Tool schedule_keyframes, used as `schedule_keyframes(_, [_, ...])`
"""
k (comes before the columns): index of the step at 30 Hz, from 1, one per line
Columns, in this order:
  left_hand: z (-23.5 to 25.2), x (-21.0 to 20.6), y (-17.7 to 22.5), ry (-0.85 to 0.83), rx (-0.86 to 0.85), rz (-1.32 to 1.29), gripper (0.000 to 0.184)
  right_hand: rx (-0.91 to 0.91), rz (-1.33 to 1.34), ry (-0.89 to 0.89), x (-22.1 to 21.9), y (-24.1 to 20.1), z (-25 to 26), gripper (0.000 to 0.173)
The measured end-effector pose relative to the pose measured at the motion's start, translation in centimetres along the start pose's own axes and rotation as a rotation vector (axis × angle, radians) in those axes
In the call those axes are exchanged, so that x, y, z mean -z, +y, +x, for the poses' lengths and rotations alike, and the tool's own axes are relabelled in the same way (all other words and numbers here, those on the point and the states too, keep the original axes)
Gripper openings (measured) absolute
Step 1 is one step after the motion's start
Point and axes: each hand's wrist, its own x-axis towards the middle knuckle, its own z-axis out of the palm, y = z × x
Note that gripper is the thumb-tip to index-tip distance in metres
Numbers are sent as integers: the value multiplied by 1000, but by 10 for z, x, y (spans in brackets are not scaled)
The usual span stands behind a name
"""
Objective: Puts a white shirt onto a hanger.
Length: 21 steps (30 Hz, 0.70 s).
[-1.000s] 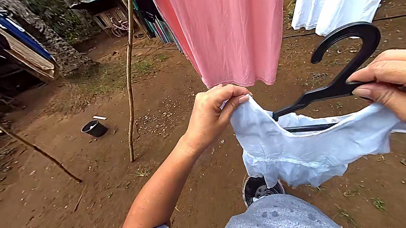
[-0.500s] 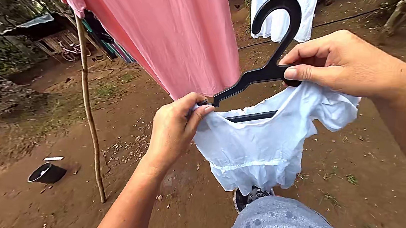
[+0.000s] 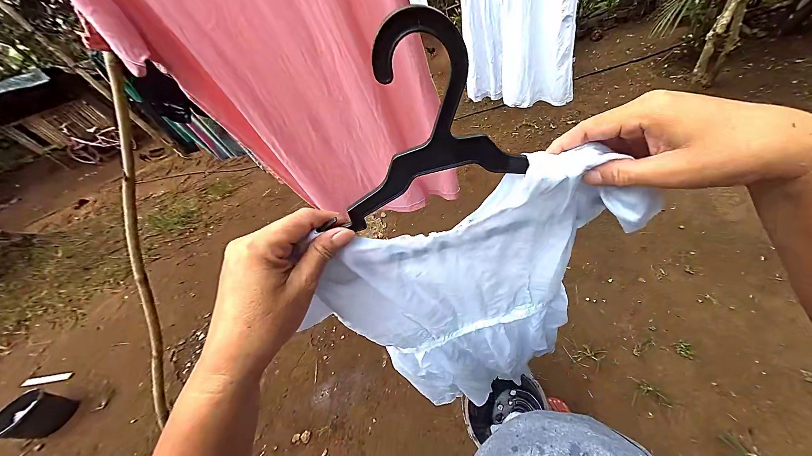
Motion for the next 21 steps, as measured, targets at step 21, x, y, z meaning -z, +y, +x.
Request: schedule_keyframes(21, [-8,13,-8,103,127,-47,24,-143,-296,314,-12,8,11,28])
